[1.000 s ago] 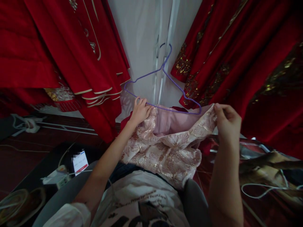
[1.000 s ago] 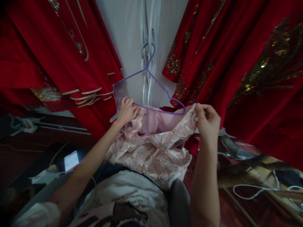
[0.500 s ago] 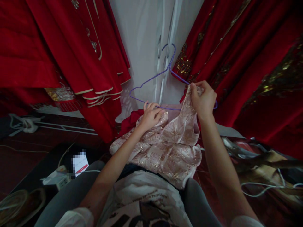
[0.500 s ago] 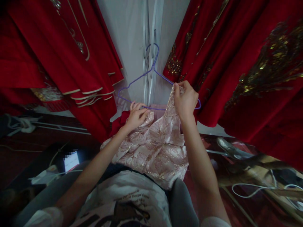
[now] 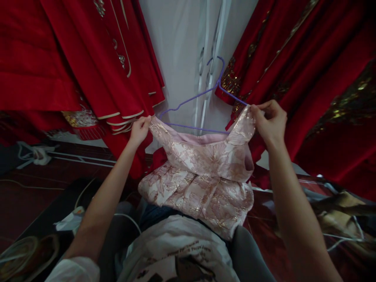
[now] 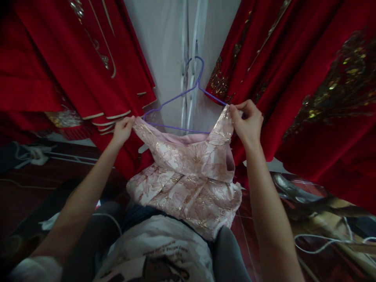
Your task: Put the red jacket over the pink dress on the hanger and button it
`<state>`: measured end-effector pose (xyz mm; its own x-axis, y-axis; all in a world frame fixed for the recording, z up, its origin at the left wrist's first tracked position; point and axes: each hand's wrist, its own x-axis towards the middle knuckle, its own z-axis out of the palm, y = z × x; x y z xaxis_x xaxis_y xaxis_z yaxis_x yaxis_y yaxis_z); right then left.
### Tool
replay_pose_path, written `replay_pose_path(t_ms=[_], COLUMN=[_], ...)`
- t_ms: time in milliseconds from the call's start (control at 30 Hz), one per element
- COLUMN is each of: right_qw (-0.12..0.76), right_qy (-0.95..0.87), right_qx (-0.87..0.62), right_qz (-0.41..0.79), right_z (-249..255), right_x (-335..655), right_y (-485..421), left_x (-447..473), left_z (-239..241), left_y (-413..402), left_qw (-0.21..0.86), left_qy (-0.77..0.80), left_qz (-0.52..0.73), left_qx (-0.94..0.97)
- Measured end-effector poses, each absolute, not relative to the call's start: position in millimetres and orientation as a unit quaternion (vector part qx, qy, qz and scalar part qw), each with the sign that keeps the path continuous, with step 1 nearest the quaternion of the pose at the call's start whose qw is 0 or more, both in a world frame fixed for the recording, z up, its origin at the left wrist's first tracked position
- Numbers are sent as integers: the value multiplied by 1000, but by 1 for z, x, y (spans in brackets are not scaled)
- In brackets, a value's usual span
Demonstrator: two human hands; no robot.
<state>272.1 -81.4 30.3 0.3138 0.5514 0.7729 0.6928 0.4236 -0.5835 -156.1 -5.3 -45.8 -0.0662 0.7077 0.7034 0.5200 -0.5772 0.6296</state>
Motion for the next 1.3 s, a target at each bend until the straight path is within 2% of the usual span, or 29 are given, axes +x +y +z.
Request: replay_pose_path(t_ms=[133,233,600,900,1000,1167,1300], right_qw=[623,641,643,652,652,649,664], right_qy=[-578,-578,-580,-590,-590,-591,-600], right_qx=[-526,-504,-496,-472,-473,-475,-445], right_qz=[-12,9,-72,-60,-57,-67,-16], right_z=[29,28,28,27,26,26,19], right_x=[272,272,286,280,280,283,281], right_y=[-76,-74,-68,-74,-73,-72,-69], left_x=[-174,-169,-140,-168,-172,-148,-107], left_z=[-63,-63,-3,-51,-53,-15,26], left_y=[2,-1,11,-2,-4,-3,-4], left_qw=[142,143,55,45,40,30,23], left_qy=[493,491,413,458,455,408,365], left_qz=[571,586,550,574,570,557,523], left_qx=[641,629,724,677,683,723,770])
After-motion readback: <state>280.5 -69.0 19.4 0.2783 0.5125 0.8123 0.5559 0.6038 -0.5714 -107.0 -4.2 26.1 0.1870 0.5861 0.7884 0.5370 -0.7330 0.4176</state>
